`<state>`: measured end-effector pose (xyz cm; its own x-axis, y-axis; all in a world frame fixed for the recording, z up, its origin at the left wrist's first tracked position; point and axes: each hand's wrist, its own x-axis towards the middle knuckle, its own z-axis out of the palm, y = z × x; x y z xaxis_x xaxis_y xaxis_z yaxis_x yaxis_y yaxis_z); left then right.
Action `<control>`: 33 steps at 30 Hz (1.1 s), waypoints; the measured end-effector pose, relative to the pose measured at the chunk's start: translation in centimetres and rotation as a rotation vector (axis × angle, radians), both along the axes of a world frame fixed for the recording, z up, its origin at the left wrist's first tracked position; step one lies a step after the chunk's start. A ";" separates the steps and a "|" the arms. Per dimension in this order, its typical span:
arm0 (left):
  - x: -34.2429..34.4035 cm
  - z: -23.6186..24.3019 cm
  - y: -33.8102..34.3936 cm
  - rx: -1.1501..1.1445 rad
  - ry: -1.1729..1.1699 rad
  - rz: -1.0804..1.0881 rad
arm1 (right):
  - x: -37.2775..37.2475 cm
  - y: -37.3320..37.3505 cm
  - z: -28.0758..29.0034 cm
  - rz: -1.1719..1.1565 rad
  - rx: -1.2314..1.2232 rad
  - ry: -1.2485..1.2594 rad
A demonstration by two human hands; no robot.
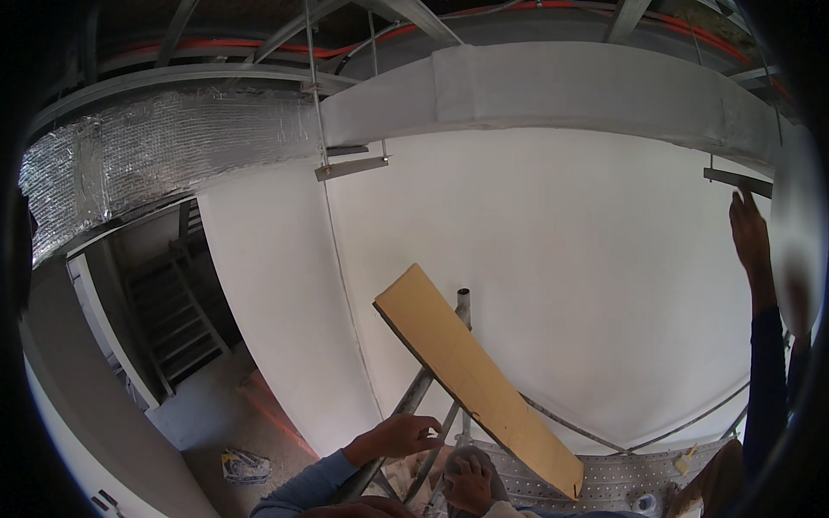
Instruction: The person lifts a long rectangular ceiling panel and aligns it with metal ceiling supports. They use a pencil to mark positions on the panel and supports, then adjust the panel into place with assistance from another worker.
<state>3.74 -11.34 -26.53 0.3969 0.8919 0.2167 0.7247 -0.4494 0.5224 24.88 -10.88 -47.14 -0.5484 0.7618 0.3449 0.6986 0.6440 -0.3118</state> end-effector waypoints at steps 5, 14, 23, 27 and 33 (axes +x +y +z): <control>-0.1 -0.2 0.1 -0.016 -0.009 -0.003 | -0.1 -0.1 -0.3 0.002 -0.002 0.021; 0.1 0.3 0.0 -0.032 0.003 0.008 | 0.7 0.0 1.0 0.044 -0.103 -0.067; 0.3 1.1 -0.2 -0.128 0.021 0.021 | 1.0 1.1 -1.2 0.041 -0.154 -0.104; 0.3 1.1 -0.2 -0.127 0.021 0.021 | 0.9 1.1 -1.6 0.041 -0.148 -0.092; 0.2 0.7 -0.1 -0.126 0.013 0.023 | 0.9 1.1 -1.6 0.034 -0.145 -0.114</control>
<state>3.95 -11.44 -25.80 0.3777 0.9208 0.0974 0.7412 -0.3637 0.5642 25.76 -9.80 -48.75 -0.6043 0.7791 0.1671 0.7130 0.6223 -0.3231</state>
